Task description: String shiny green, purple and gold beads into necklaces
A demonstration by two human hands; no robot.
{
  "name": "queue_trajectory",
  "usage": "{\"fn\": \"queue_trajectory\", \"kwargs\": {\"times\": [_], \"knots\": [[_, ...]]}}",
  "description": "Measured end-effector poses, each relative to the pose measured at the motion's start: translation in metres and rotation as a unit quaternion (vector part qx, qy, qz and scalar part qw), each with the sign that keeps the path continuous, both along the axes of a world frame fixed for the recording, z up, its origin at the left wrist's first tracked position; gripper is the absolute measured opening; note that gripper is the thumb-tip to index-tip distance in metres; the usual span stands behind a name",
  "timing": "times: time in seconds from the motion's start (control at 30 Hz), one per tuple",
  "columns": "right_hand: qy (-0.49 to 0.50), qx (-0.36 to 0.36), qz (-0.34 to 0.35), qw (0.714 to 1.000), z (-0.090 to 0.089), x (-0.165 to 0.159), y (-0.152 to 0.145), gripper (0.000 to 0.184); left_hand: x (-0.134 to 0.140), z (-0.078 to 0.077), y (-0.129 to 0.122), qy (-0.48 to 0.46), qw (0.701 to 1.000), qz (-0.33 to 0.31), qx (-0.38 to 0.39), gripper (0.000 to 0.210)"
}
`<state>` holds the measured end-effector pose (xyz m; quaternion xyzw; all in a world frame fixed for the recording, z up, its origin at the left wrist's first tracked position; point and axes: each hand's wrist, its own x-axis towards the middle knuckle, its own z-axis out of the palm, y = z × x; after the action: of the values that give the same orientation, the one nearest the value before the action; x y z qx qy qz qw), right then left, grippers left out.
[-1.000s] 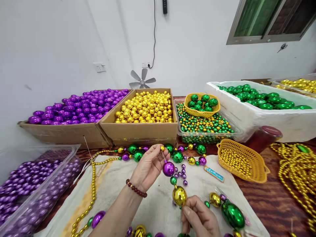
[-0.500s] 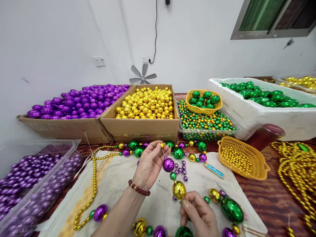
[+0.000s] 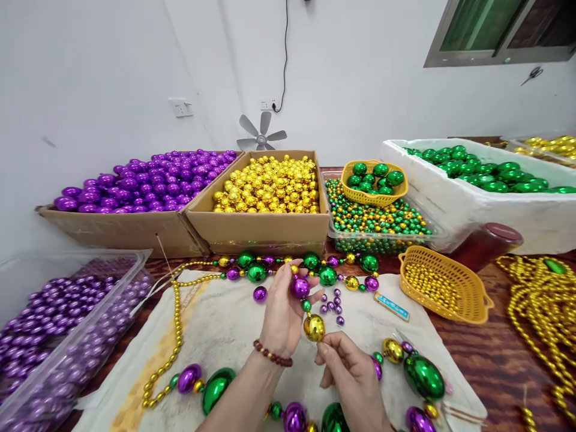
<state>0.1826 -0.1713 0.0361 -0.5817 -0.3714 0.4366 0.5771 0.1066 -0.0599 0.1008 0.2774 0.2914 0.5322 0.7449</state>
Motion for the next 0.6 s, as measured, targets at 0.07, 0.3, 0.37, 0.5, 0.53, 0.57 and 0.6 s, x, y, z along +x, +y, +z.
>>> {"fn": "queue_trajectory", "kwargs": {"times": [0.07, 0.3, 0.37, 0.5, 0.53, 0.57, 0.6], "knots": [[-0.030, -0.012, 0.018, 0.999, 0.001, 0.002, 0.003, 0.031, 0.010, -0.003, 0.004, 0.038, 0.998, 0.034, 0.026, 0.032], [-0.177, -0.044, 0.061, 0.981, 0.026, 0.044, 0.028, 0.027, 0.015, -0.024, 0.014, 0.191, 0.971, -0.054, 0.135, 0.035], [-0.147, -0.009, 0.035, 0.989, 0.035, 0.057, 0.045, 0.027, 0.010, -0.030, 0.009, 0.257, 0.943, -0.068, 0.201, 0.034], [-0.038, 0.022, 0.060, 0.997, 0.038, 0.065, 0.077, 0.026, 0.001, -0.037, 0.001, 0.314, 0.898, -0.084, 0.297, 0.037], [-0.028, 0.021, 0.068, 0.997, 0.036, 0.065, 0.082, 0.026, -0.001, -0.038, 0.000, 0.316, 0.896, -0.089, 0.301, 0.039], [-0.026, 0.017, 0.073, 0.997, 0.034, 0.064, 0.085, 0.027, -0.003, -0.039, 0.000, 0.319, 0.894, -0.094, 0.301, 0.041], [-0.030, 0.013, 0.074, 0.997, 0.032, 0.063, 0.086, 0.027, -0.004, -0.041, 0.001, 0.324, 0.892, -0.097, 0.299, 0.042]]}}
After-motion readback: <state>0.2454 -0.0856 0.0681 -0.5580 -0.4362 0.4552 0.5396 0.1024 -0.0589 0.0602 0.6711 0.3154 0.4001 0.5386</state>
